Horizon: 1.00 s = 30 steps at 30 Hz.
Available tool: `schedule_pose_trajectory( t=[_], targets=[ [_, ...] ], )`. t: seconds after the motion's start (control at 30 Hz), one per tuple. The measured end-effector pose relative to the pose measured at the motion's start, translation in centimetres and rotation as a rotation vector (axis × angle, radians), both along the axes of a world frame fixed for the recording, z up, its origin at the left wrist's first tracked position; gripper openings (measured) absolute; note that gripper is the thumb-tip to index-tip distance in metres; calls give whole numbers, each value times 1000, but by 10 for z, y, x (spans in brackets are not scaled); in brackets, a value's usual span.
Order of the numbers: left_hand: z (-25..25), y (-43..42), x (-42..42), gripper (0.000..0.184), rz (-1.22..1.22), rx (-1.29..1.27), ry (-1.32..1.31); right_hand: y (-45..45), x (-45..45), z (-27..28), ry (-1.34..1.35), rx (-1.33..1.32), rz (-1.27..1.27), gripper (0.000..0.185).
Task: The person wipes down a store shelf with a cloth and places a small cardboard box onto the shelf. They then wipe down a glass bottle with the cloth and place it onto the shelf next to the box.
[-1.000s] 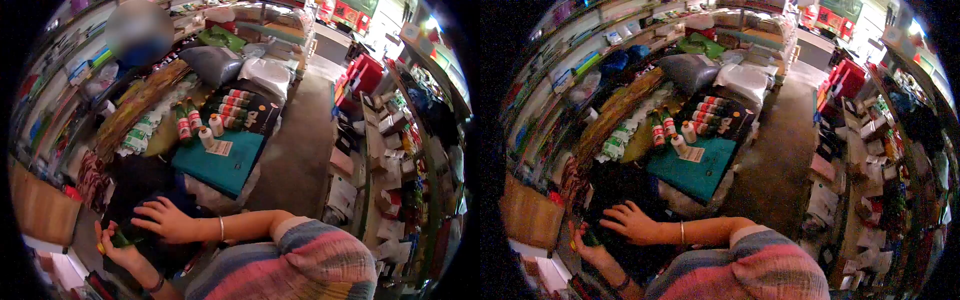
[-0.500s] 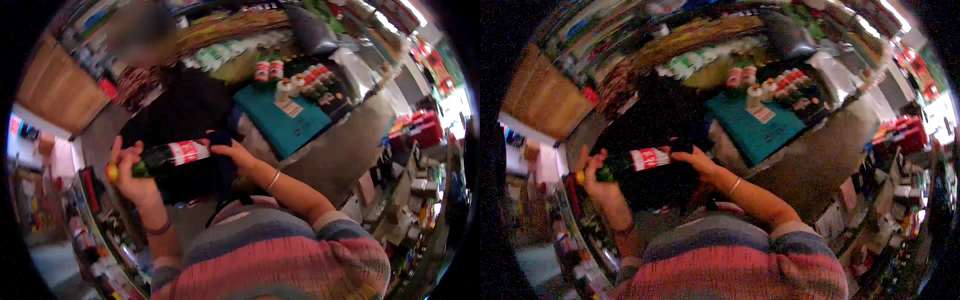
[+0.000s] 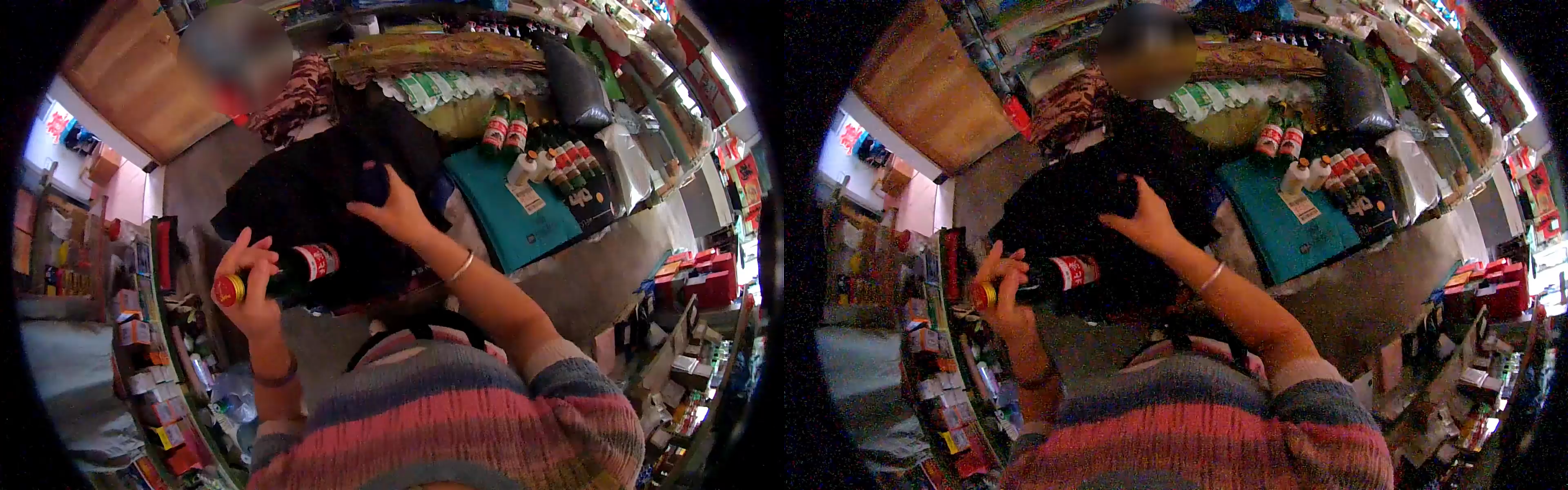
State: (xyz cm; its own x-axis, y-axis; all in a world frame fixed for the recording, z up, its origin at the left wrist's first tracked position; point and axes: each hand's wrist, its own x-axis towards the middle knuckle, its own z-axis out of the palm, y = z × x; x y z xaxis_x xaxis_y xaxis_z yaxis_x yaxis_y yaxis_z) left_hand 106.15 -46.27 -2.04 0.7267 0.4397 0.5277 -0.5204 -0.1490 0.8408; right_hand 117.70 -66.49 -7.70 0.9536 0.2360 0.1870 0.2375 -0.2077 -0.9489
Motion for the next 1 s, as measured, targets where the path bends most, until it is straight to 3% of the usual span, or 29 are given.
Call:
schedule_pose_trajectory(
  t=[0.1, 0.13, 0.2, 0.23, 0.3, 0.37, 0.43, 0.53, 0.63, 0.77, 0.83, 0.97, 1.0],
  targets=[
    [-5, 22, -4, 35, -34, 34, -17, 21, 7, 31, -427, -629, -216, 83],
    [-4, 25, -8, 35, -67, -32, -10, 24, 5, 36, -401, -644, -99, 89],
    [-3, 21, -15, 36, -142, -171, 4, 26, 1, 20, -434, -398, 360, 86],
    [-1, 19, -17, 36, -167, -198, 6, 26, -13, 19, -268, -214, 604, 87],
    [1, 15, -19, 37, -226, -250, 12, 23, -38, 9, -37, -78, 862, 91],
    [1, 14, -20, 40, -299, -219, -19, 17, -54, 9, -123, -170, 870, 99],
    [6, 5, -23, 40, -344, -212, -43, 6, -60, 5, 2, -64, 912, 99],
    [15, -17, -24, 41, -295, -165, -64, -11, -67, 4, -45, -120, 916, 100],
    [27, -41, -22, 42, -312, -137, -49, -35, -69, 11, -201, -163, 817, 98],
    [47, -94, -7, 45, -444, -60, -79, -83, -77, 25, 3, 52, 759, 82],
    [54, -122, 5, 44, -529, -45, -119, -106, -79, 29, -81, 31, 677, 80],
    [74, -172, 19, 73, -441, 152, -31, -145, -81, 17, -195, 67, 509, 79],
    [79, -181, 20, 92, -375, 212, -13, -153, -80, 14, -189, 71, 480, 79]
  ],
)
